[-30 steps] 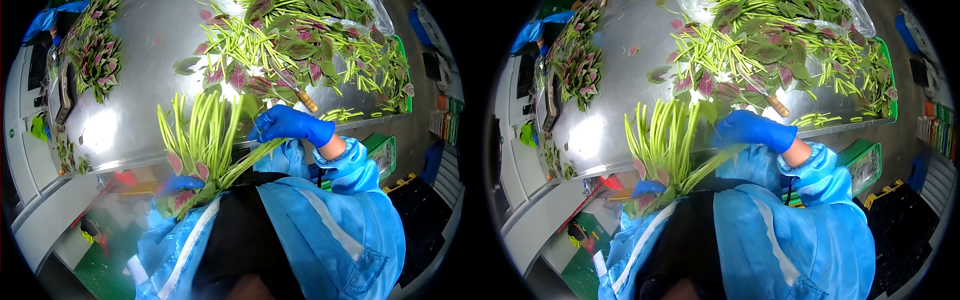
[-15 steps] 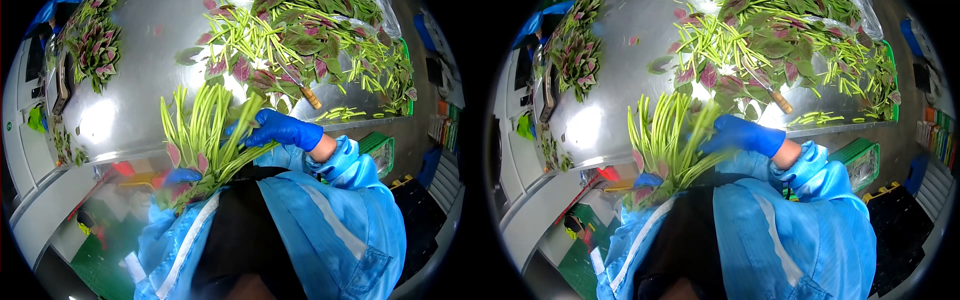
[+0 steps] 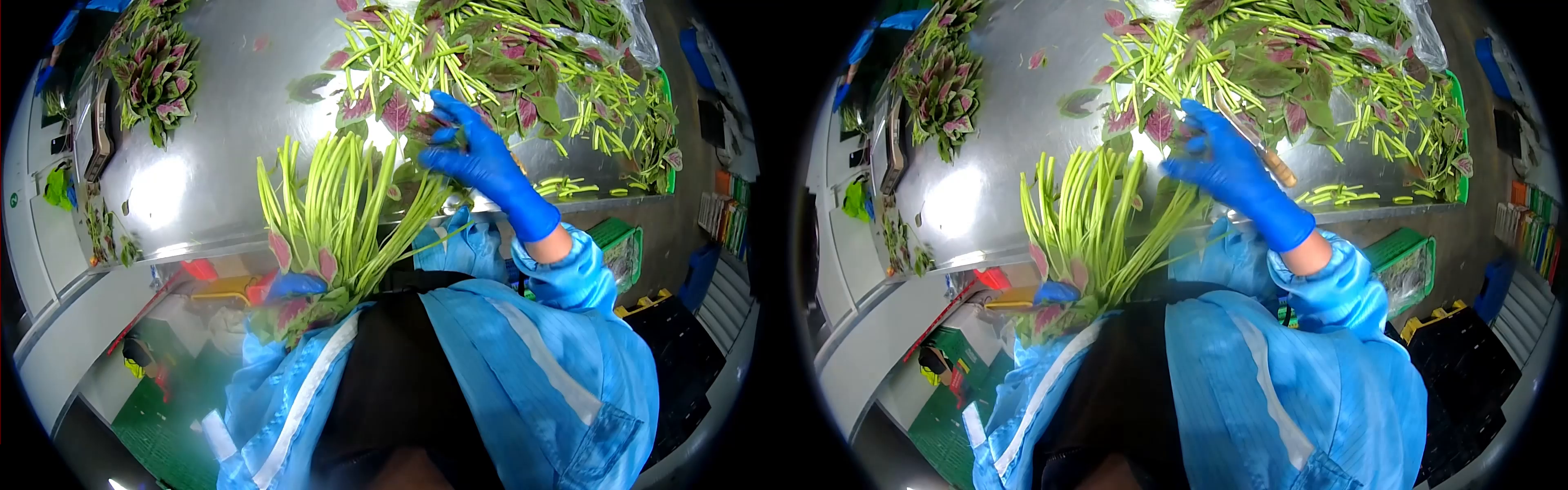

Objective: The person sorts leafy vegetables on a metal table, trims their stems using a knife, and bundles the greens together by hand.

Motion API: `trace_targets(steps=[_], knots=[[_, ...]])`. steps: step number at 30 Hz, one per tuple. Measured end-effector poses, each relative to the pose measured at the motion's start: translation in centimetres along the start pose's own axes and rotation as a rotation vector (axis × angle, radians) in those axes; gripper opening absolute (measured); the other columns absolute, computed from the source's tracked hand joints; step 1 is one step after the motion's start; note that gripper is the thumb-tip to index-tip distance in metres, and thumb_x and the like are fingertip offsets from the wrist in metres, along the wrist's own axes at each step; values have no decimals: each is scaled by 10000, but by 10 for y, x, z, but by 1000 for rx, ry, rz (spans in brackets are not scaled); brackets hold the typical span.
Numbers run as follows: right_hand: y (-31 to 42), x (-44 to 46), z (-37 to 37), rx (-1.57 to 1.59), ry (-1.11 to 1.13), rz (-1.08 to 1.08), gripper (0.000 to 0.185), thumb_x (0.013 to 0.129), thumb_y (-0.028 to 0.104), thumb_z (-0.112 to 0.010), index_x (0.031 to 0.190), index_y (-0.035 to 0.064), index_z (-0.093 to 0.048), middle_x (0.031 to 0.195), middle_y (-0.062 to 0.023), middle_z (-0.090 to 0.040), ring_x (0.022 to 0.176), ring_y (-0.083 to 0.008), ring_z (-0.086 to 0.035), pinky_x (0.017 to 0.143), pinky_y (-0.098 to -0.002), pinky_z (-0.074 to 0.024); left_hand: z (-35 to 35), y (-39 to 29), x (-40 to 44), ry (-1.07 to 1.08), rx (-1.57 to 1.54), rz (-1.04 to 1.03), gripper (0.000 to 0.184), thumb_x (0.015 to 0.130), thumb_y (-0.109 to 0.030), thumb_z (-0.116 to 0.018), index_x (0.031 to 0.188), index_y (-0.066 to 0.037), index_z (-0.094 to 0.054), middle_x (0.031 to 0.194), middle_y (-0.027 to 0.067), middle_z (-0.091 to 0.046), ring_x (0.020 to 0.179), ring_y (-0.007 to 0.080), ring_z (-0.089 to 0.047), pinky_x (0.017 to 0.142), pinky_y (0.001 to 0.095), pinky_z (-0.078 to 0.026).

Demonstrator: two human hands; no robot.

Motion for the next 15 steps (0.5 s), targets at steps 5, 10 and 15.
trace_targets(steps=[5, 10, 15], knots=[[17, -31, -52, -443, 523, -44, 297, 795, 269, -749, 918, 12, -668, 873, -91, -668, 745, -172, -616, 688, -304, -477, -2, 1, 0, 3, 16, 9, 641, 736, 135, -585, 1339, -28, -446, 1184, 120, -581, 1020, 214, -583, 840, 301, -482], [-9, -27, -45, 513, 460, -345, 262, 878, 245, -592, 949, -2, -639, 819, -80, -664, 663, -136, -612, 601, -279, -496, -1, 4, -2, 7, 19, 4, 644, 735, 129, -595, 1340, -28, -443, 1189, 122, -578, 1029, 216, -580, 850, 306, -480], [-24, 7, 11, 753, -107, -179, 290, 916, 204, -550, 1126, 6, -577, 1108, -150, -629, 994, -252, -623, 883, -357, -497, 3, 11, -4, 16, 7, 4, 647, 734, 124, -604, 1342, -28, -441, 1195, 124, -575, 1038, 218, -578, 859, 311, -479]])
Point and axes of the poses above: each hand's wrist, its own x-axis towards the middle knuckle, its own z-axis out of the back of the hand, y = z × x, the point moved 4 cm from there along x, towards the middle knuckle
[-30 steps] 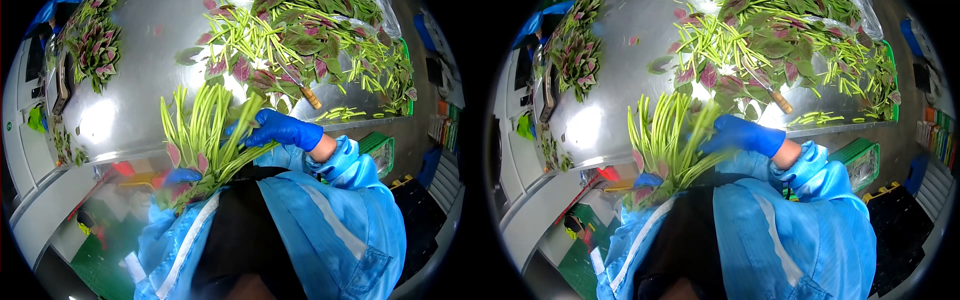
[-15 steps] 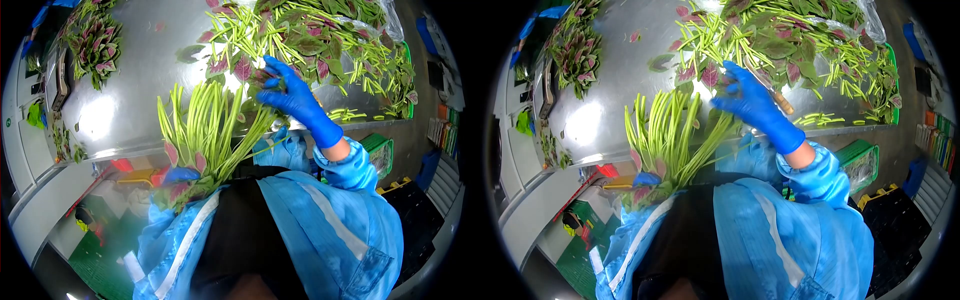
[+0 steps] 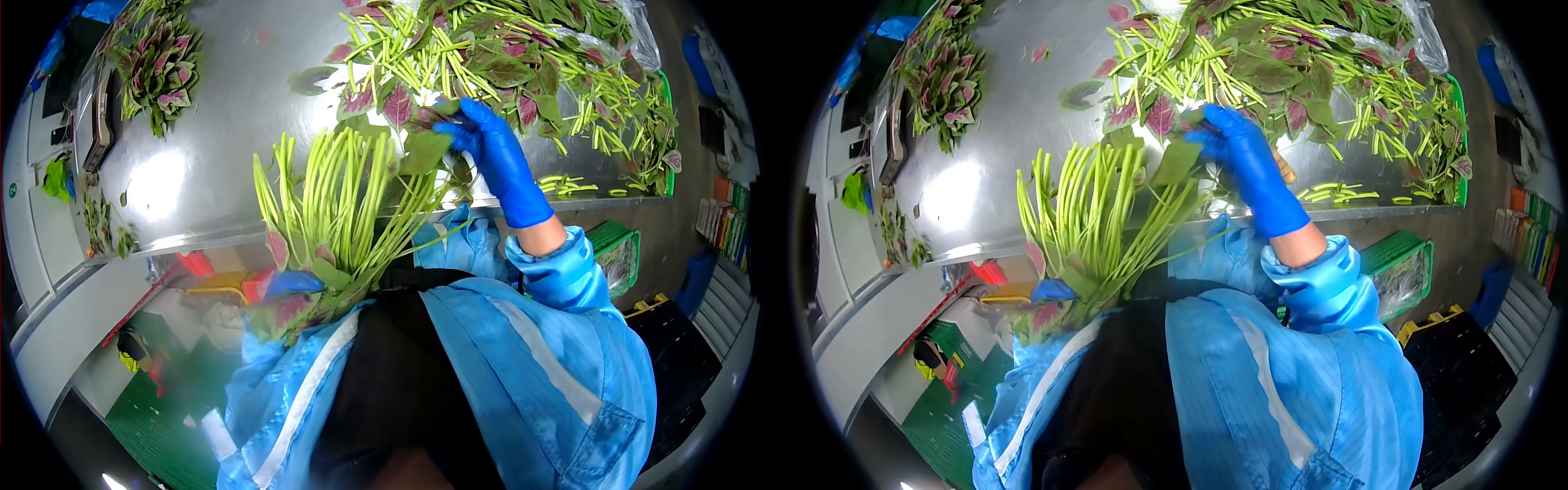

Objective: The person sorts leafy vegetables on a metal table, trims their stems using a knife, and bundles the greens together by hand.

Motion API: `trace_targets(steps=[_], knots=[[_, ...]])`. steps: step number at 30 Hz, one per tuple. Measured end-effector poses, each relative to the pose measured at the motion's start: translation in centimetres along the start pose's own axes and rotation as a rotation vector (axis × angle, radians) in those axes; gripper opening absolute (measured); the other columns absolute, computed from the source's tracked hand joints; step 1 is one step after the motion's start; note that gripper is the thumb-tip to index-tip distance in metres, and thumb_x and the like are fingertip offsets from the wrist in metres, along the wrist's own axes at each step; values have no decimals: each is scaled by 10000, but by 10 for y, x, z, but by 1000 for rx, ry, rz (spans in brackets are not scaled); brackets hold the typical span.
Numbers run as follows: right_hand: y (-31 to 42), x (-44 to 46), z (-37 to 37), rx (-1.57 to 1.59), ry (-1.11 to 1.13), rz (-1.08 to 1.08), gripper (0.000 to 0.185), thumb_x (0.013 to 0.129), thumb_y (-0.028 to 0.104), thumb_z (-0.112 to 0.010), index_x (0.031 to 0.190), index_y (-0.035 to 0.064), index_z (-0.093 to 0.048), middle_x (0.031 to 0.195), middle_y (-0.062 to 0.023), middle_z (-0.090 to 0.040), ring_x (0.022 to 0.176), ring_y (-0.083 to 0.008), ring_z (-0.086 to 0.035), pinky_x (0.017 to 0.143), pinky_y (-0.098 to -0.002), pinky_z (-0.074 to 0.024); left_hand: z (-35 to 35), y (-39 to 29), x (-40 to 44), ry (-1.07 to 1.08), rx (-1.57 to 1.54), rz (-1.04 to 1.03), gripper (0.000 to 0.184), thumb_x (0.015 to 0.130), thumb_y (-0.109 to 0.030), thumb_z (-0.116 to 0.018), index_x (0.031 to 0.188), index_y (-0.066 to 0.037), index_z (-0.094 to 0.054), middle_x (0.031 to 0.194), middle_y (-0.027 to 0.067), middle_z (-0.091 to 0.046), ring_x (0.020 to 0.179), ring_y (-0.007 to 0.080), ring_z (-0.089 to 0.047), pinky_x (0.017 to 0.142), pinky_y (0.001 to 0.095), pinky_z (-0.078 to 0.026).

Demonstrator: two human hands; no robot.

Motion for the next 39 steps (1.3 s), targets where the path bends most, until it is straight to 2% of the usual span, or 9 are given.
trace_targets(steps=[4, 6, 11, 14, 16, 20, 25, 37, 39], knots=[[40, -49, -87, -1055, 390, 916, 244, 813, 235, -674, 1023, 118, -632, 991, -73, -622, 906, -282, -603, 811, -388, -489, -4, 3, 1, 9, 14, 9, 650, 733, 119, -611, 1343, -28, -439, 1199, 125, -573, 1045, 220, -576, 867, 315, -477], [6, -69, -108, -1586, 685, 804, 359, 755, 287, -759, 1059, 121, -665, 1128, -91, -611, 1042, -276, -579, 892, -381, -464, -6, 4, 3, 15, 26, 17, 651, 733, 116, -615, 1344, -28, -439, 1201, 126, -572, 1049, 221, -574, 871, 317, -477], [-12, -48, -74, -746, 789, 186, 177, 819, 169, -682, 973, 81, -675, 893, -70, -652, 938, -219, -615, 820, -328, -491, -3, 7, 0, 16, 30, 18, 655, 732, 110, -624, 1345, -28, -436, 1207, 128, -569, 1058, 223, -572, 881, 322, -475], [5, -13, -35, -818, 495, 517, 311, 942, 258, -552, 1191, 81, -608, 1184, -85, -607, 1031, -206, -596, 867, -321, -480, -2, 8, -1, 15, 34, 10, 658, 732, 107, -629, 1346, -28, -435, 1210, 129, -567, 1063, 225, -570, 887, 325, -474], [15, 11, -27, 27, 236, 84, 467, 974, 344, -475, 1360, 82, -448, 1323, -111, -515, 1135, -218, -550, 955, -335, -441, -1, 7, -3, 13, 41, 6, 659, 732, 104, -633, 1346, -28, -434, 1212, 130, -566, 1067, 226, -569, 891, 327, -473], [-67, 37, -12, -221, 623, -352, 560, 926, 338, -549, 1387, 61, -395, 1237, -102, -555, 1114, -163, -544, 951, -342, -435, -6, 9, -1, 25, 75, 8, 663, 731, 100, -640, 1348, -28, -433, 1217, 132, -564, 1074, 227, -567, 898, 331, -472], [-59, -10, -41, -496, 1069, -113, 319, 895, 212, -601, 1143, 11, -597, 927, -50, -661, 763, -125, -602, 691, -301, -493, -11, 8, 2, 33, 109, 18, 667, 730, 94, -649, 1349, -28, -430, 1222, 134, -561, 1083, 230, -564, 908, 336, -471], [65, 35, 22, -574, 373, 172, 425, 912, 372, -575, 1198, 60, -610, 1153, -97, -641, 972, -138, -613, 803, -303, -482, -15, 16, 7, 63, 150, 41, 679, 729, 79, -671, 1352, -28, -425, 1236, 138, -554, 1104, 235, -558, 931, 348, -467], [82, 30, 28, -1197, 73, 225, 606, 875, 476, -591, 1312, 65, -506, 1245, -142, -585, 1084, -235, -589, 919, -369, -454, -15, 18, 8, 68, 157, 46, 681, 728, 77, -675, 1353, -27, -424, 1238, 139, -553, 1108, 236, -557, 935, 350, -466]])
Point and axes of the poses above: each hand's wrist, its own x-axis towards the middle knuckle, its own z-axis out of the back of the hand, y = z × x, the point moved 4 cm from there along x, towards the middle knuckle
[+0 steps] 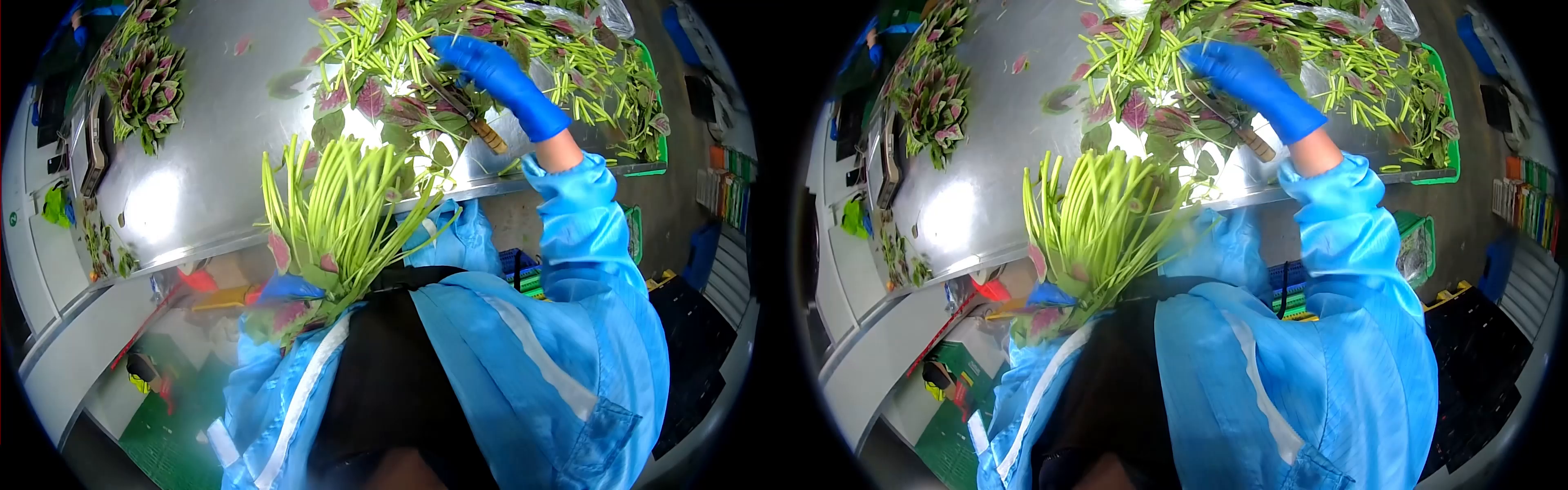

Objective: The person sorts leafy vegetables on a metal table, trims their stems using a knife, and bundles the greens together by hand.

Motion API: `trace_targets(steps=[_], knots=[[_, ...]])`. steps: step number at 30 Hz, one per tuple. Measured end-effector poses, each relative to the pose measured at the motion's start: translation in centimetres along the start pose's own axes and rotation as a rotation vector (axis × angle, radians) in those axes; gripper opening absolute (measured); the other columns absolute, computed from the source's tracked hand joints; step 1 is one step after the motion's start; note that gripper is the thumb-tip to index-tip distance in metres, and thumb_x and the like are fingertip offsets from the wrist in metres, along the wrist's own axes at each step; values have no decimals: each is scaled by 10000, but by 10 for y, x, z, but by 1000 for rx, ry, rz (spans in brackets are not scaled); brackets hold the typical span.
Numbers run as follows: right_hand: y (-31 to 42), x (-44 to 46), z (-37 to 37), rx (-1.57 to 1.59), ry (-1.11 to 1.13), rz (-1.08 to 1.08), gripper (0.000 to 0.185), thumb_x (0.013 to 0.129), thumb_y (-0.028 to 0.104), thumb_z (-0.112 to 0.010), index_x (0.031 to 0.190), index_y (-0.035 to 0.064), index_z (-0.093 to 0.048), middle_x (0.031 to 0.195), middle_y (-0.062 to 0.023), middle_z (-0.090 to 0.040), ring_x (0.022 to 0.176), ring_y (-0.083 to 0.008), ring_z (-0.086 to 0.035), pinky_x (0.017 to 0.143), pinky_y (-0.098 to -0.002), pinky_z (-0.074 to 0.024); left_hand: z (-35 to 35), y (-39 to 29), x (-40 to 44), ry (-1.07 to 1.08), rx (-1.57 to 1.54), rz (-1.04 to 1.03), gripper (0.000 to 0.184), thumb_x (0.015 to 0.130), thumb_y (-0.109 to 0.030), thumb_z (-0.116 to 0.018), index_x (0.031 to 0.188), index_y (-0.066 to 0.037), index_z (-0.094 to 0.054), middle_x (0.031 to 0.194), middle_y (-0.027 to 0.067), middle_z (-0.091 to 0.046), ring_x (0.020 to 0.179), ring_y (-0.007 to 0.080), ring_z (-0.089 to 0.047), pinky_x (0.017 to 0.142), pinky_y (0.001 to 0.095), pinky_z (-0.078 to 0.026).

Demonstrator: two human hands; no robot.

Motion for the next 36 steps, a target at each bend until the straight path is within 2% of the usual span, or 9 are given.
trace_targets(steps=[2, 6, 11, 16, 20, 24, 29, 32, 36], knots=[[8, -15, -7, -773, -369, 362, 844, 795, 602, -627, 1405, 77, -373, 1322, -211, -504, 1212, -347, -501, 990, -423, -414, -1, 1, -1, -1, 2, 4, 683, 728, 75, -678, 1354, -27, -423, 1240, 140, -551, 1112, 237, -556, 939, 352, -465], [1, -40, -63, -167, 190, 142, 803, 771, 545, -679, 1395, 116, -413, 1308, -174, -525, 1222, -346, -488, 1018, -410, -398, -3, 1, -2, 0, 1, -1, 688, 727, 70, -686, 1355, -27, -422, 1244, 141, -549, 1119, 239, -553, 947, 356, -464], [97, -46, -35, 112, -259, 527, 361, 794, 386, -701, 980, 78, -671, 947, -139, -651, 859, -306, -643, 773, -370, -507, -10, 4, -6, 2, 15, -1, 693, 727, 64, -695, 1356, -27, -420, 1250, 143, -546, 1128, 241, -551, 957, 361, -463], [105, -75, -117, -711, 509, 394, 485, 769, 495, -678, 981, 60, -643, 991, -141, -624, 895, -315, -605, 802, -385, -489, -23, 2, -6, 20, 42, -9, 699, 726, 58, -704, 1358, -27, -417, 1255, 145, -543, 1137, 243, -548, 967, 366, -461], [106, -72, -112, -393, 82, 816, 559, 769, 556, -648, 952, 28, -622, 1009, -154, -608, 933, -313, -586, 791, -405, -472, -38, -2, -2, 35, 93, -28, 704, 725, 53, -711, 1359, -27, -416, 1260, 147, -541, 1144, 245, -546, 974, 370, -460], [103, -71, -160, -119, 627, 367, 501, 749, 533, -671, 807, 37, -632, 772, -163, -592, 770, -314, -600, 693, -409, -448, -19, 6, 5, -19, 52, -60, 771, 705, 46, -730, 1387, -34, -378, 1286, 138, -522, 1157, 244, -532, 981, 362, -444], [70, -63, -152, 417, 561, 435, 215, 835, 236, -678, 860, 25, -708, 829, -120, -687, 752, -207, -646, 720, -287, -485, -11, 11, 21, -75, 299, -315, 360, 974, -133, -459, 1315, -34, -403, 1165, 139, -492, 940, 245, -554, 776, 368, -545], [70, -69, -143, 613, 625, -27, 187, 799, 125, -715, 902, -30, -706, 863, -92, -707, 815, -117, -645, 762, -262, -491, 34, -1, 43, 65, 1148, -311, 757, 720, -119, -759, 1376, -28, -393, 1269, 91, -538, 1204, 212, -474, 1014, 325, -366], [78, -62, -123, 341, 656, 162, 172, 828, 120, -690, 948, 0, -714, 873, -86, -707, 807, -133, -651, 758, -270, -504, 19, 0, 41, 9, 852, -357, 662, 761, -163, -722, 1338, -33, -427, 1239, 100, -541, 1156, 217, -492, 964, 342, -393]])
Point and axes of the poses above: each hand's wrist, its own x-axis towards the middle knuckle, its own z-axis out of the back of the hand, y = z × x, the point moved 4 cm from there along x, towards the middle knuckle
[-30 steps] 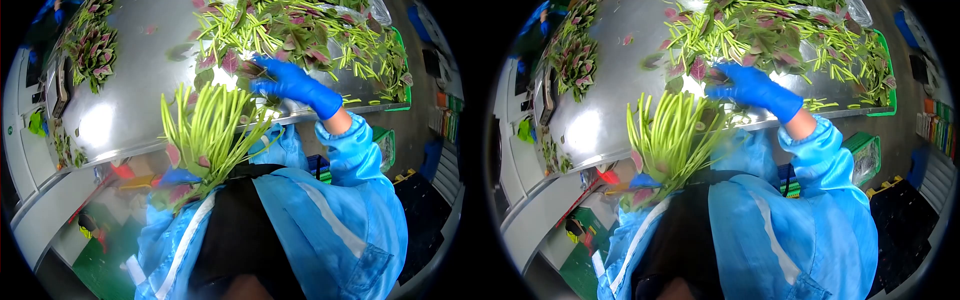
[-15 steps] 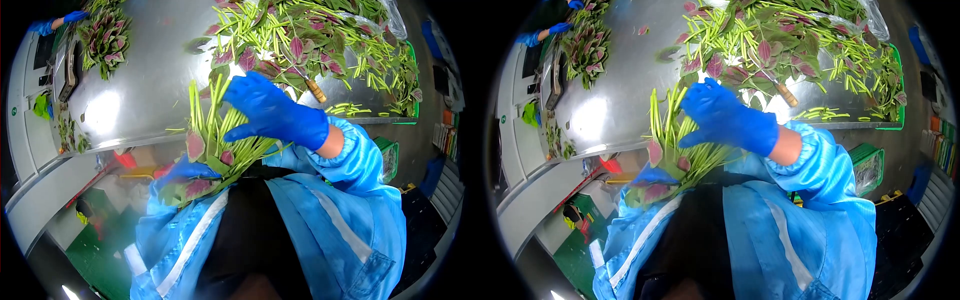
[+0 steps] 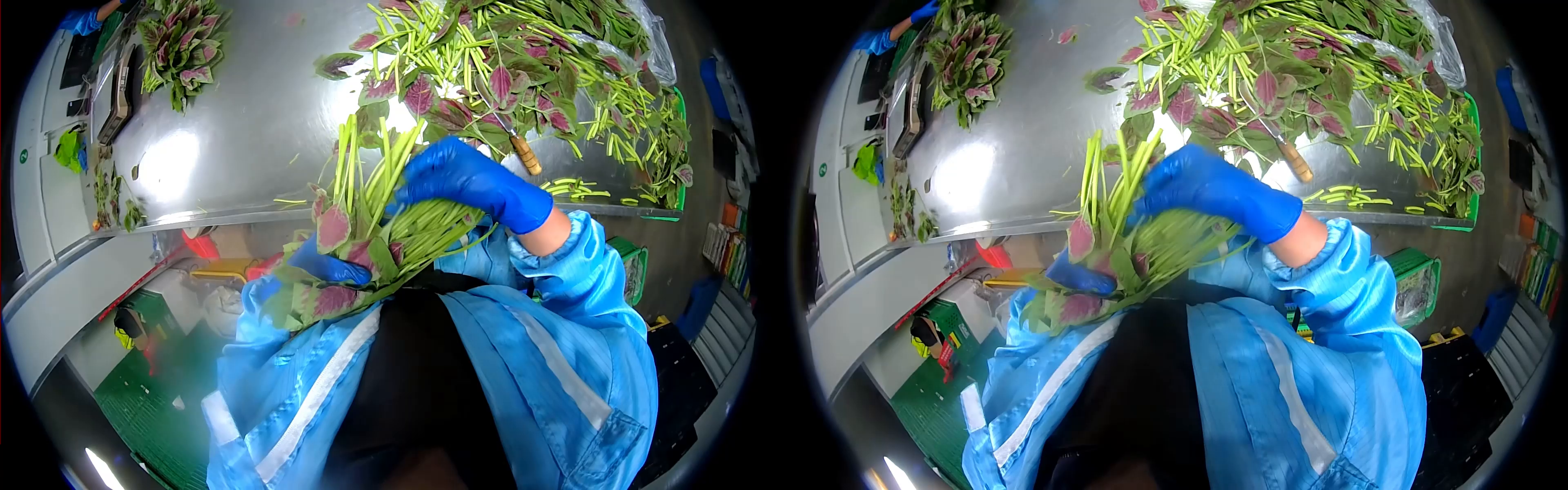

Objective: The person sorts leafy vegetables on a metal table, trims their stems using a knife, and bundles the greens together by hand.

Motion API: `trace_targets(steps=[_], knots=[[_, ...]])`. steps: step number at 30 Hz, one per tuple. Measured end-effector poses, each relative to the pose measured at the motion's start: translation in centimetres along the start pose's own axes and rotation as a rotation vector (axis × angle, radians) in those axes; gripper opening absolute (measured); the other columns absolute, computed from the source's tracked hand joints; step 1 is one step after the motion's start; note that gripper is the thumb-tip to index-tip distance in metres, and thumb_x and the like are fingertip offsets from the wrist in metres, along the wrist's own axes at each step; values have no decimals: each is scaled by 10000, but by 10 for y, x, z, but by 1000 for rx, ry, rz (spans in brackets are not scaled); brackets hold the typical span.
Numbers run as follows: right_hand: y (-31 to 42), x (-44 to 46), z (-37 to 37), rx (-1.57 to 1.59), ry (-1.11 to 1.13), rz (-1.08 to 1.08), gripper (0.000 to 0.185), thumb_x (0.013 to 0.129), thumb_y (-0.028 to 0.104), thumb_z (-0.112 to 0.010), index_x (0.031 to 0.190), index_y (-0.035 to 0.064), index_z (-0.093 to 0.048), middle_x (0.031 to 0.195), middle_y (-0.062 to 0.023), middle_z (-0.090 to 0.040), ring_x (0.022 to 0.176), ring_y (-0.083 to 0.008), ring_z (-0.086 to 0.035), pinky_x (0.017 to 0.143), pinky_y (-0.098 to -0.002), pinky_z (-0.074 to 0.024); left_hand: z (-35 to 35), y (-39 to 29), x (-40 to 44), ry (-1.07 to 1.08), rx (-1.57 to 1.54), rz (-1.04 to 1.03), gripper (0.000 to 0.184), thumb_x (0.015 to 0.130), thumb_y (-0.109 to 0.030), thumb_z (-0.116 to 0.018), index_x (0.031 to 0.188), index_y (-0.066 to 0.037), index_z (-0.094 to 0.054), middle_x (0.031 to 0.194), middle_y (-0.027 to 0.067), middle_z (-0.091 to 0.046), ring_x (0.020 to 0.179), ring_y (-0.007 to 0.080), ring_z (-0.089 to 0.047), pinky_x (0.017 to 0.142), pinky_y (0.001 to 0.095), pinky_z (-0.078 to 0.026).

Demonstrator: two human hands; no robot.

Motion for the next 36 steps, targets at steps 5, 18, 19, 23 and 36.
trace_targets(steps=[5, 18, 19, 23, 36], knots=[[20, -18, 106, -1049, -883, 183, 279, 766, 255, -731, 920, 26, -697, 819, -142, -658, 810, -305, -630, 744, -410, -506, -20, -16, 0, -8, -560, 107, 550, 815, -202, -667, 1292, -25, -459, 1185, 121, -545, 1083, 224, -522, 879, 349, -439], [13, 30, 41, 212, -198, 223, 215, 858, 204, -651, 976, 38, -720, 910, -84, -711, 796, -153, -656, 766, -275, -504, -49, -50, -16, -259, -1391, 616, 366, 956, -301, -524, 1173, -7, -541, 1044, 177, -557, 893, 241, -601, 658, 366, -561], [7, 31, 65, 22, -451, 67, 219, 864, 193, -646, 985, 27, -719, 911, -67, -713, 793, -124, -646, 743, -277, -501, -43, -35, -18, -346, -1358, 565, 360, 957, -302, -519, 1166, -9, -542, 1047, 178, -555, 890, 255, -600, 661, 374, -563], [45, 20, 55, -984, -745, 162, 476, 799, 363, -721, 1104, 16, -606, 890, -111, -639, 814, -269, -622, 741, -361, -485, -32, -26, -23, -310, -1338, 604, 338, 965, -290, -501, 1179, -31, -532, 1078, 183, -541, 901, 283, -591, 696, 380, -570], [19, 64, 41, -609, -259, 68, 410, 849, 423, -631, 1058, 73, -672, 1031, -118, -672, 993, -268, -632, 837, -367, -493, -14, -28, 0, 191, -146, 25, 398, 924, -37, -537, 1310, -22, -441, 1225, 140, -511, 1045, 208, -552, 829, 326, -524]])
Point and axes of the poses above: each hand's wrist, its own x-axis towards the middle knuckle, its own z-axis out of the back of the hand, y = z × x, the point moved 4 cm from there along x, towards the middle knuckle
